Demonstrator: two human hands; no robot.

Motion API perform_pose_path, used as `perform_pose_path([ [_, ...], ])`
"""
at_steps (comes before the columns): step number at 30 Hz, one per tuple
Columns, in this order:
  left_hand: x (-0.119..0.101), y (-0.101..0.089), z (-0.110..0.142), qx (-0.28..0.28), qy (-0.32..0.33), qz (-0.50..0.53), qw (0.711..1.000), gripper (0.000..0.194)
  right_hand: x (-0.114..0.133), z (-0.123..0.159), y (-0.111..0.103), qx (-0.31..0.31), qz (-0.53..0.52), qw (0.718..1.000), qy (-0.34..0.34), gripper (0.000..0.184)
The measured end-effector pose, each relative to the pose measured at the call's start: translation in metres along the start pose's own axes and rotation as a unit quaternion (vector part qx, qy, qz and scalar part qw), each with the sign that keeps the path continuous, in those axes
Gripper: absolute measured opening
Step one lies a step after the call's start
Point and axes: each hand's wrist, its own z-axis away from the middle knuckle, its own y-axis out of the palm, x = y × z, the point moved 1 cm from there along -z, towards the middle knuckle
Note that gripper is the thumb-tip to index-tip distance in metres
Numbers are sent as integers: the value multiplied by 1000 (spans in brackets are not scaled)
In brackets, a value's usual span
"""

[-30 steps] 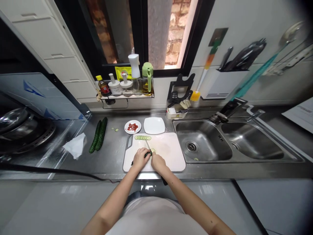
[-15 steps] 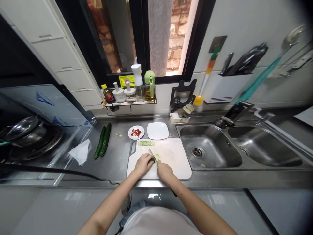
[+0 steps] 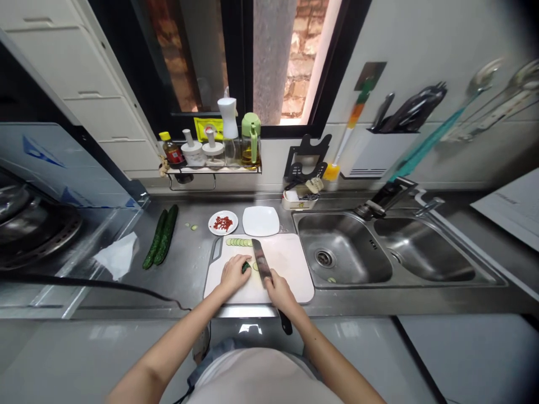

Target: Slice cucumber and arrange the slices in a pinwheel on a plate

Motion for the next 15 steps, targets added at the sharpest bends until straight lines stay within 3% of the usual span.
perform_pose_path([
  [4,-11,8,-8,9,-1,-48,999,35,-17,-2,-10,-9,19,1000,11,30],
  [9,-17,16,-17,23,-7,-99,995,20,-32,-5,-18,-31,23,999,19,30],
  [15,-16,18,-28,39,-44,-77,995,9,-44,-3,-18,-54,3,998,34,29],
])
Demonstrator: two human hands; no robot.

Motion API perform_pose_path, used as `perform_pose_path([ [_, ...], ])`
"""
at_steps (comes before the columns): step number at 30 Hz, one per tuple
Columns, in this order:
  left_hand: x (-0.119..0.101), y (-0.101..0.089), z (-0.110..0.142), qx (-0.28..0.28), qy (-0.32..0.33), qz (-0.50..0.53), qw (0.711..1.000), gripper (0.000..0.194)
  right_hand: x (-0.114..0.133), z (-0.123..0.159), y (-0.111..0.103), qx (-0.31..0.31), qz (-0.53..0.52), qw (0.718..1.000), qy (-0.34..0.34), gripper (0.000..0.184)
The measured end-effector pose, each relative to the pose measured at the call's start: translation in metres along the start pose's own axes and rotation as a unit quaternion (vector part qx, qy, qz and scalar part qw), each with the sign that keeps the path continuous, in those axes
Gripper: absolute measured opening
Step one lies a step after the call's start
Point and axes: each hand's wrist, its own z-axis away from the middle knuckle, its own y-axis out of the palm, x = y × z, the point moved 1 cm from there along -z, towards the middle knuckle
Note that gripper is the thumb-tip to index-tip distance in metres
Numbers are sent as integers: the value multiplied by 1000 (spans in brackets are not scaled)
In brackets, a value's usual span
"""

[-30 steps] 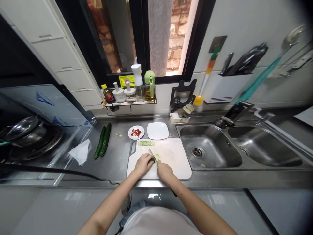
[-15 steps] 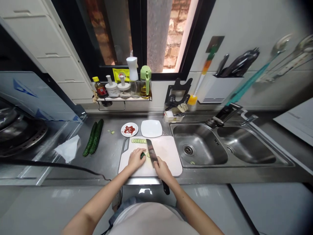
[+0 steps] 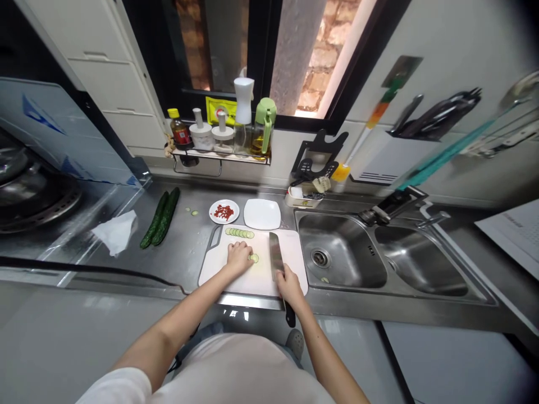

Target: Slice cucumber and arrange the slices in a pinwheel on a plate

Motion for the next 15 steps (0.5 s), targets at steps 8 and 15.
perform_pose_path([
  [8,-10,-6,-9,67,-21,6,997,16,-5,5,-1,18,32,999,40,23],
  [15,-17,-19,-19,154,-21,-32,987,20,-8,8,-3,22,41,998,50,20],
])
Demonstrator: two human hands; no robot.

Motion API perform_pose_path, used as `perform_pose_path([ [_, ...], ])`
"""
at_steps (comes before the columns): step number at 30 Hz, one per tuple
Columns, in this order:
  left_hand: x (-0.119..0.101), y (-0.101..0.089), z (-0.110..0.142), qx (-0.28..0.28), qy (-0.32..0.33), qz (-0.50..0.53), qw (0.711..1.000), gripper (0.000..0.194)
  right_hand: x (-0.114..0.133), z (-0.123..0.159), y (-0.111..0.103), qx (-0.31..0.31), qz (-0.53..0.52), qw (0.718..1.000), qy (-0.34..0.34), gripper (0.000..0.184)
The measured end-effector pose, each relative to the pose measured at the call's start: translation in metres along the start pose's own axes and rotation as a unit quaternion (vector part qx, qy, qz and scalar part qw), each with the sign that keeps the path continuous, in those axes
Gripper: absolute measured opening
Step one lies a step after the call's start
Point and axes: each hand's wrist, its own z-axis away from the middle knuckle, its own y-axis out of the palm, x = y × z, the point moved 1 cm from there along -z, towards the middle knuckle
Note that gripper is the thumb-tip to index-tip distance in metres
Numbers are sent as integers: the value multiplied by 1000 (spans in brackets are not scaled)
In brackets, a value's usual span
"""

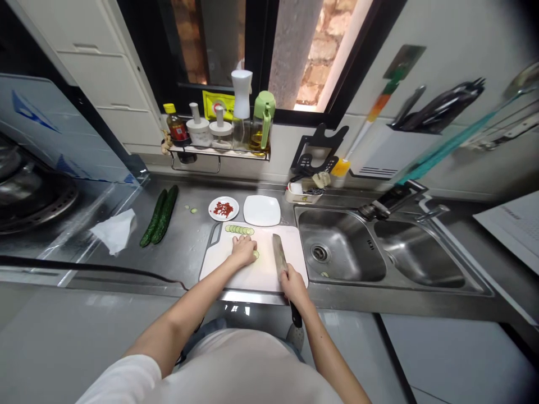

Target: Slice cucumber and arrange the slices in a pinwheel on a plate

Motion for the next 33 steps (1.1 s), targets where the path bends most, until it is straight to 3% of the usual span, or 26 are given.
perform_pose_path([
  [10,5,3,-9,39,11,58,997,11,0,3,2,9,14,1000,12,22],
  [13,10,2,-17,5,-8,111,994,11,0,3,2,7,17,1000,13,22],
  [20,25,-3,-49,-150,-110,192,964,10,3,3,1,11,27,999,21,22],
  [29,32,0,-66,-161,-88,137,973,19,3,3,2,15,50,998,32,22],
  [33,30,-2,-66,-175,-100,80,976,13,6,3,1,17,62,997,36,24],
])
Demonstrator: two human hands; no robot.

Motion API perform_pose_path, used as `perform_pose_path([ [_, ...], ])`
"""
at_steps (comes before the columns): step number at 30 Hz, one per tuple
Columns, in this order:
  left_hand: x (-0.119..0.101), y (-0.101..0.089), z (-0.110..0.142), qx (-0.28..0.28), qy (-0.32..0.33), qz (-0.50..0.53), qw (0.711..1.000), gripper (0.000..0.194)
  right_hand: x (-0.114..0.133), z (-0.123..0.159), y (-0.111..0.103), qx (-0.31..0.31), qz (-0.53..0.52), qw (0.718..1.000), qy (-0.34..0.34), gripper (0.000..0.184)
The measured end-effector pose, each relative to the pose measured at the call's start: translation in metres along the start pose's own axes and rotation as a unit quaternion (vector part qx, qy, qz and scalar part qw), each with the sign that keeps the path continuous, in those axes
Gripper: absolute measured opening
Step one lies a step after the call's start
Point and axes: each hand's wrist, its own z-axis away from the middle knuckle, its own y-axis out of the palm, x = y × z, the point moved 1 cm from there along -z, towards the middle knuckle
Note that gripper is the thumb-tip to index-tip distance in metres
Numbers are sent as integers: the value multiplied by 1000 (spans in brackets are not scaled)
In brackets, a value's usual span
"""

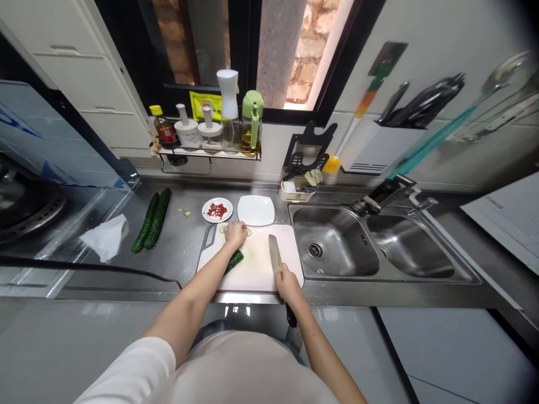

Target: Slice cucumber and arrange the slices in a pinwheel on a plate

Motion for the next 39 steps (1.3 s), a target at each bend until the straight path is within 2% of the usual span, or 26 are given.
perform_pose_path([
  [6,-8,-8,13,-9,-20,9,1000,20,3,-1,-3,16,21,1000,4,26],
  [11,-8,-20,53,25,1,92,995,22,10,-3,-5,27,51,998,-4,25],
  [17,19,-30,113,20,15,77,997,25,12,-3,-6,38,65,997,-7,27],
  [21,37,-32,138,23,9,44,999,44,13,-3,-7,41,63,997,-4,28],
  [25,44,-28,144,49,10,36,998,59,17,-1,-9,50,71,996,9,29],
  [34,55,-15,136,37,10,104,994,54,19,2,-11,42,82,996,21,30],
  [39,69,-17,127,15,-18,183,983,50,18,1,-9,41,83,996,14,29],
])
